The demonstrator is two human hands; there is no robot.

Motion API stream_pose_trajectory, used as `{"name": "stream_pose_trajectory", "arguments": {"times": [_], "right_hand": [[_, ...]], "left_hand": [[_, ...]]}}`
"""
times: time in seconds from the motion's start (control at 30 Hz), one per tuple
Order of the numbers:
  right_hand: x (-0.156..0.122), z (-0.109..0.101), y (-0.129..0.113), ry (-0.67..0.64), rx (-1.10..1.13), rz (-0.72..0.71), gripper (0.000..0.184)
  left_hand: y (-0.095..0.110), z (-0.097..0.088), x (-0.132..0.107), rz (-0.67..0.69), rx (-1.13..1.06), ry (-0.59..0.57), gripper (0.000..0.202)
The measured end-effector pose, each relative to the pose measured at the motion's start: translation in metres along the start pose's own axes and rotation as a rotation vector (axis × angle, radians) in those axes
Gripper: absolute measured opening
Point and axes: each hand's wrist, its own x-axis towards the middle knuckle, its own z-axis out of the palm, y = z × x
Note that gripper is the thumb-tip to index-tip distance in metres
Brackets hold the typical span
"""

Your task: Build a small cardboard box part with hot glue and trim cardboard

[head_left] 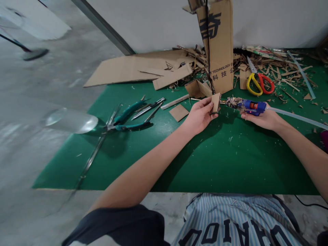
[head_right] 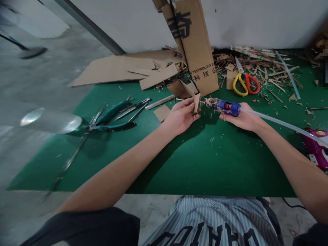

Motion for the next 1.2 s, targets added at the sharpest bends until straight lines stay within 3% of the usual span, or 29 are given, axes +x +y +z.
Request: {"name": "stream_pose_trajectory", "arguments": {"times": [0.27, 0.53, 0.9, 1.2], "right_hand": [[-0.002, 0.0, -0.011, 0.073, -0.056, 0.008, 0.043], [-0.004, -0.003, -0.018, 0.019, -0.087, 0.05, 0.047], [-0.005, -0.003, -0.019, 0.07, -0.139, 0.045, 0.049], [-0.004, -0.003, -0.018, 0.024, -0.078, 0.064, 0.05]], "left_hand": [[-0.001, -0.001, 0.0, 0.005, 0.02, -0.03, 0.024], [0.0, 0.0, -0.001, 0.007, 0.023, -0.038, 0.023], [-0.001, 0.0, -0.001, 0.014, 0.025, -0.045, 0.022], [0.0, 0.001, -0.001, 0.007, 0.02, -0.037, 0.022]]}}
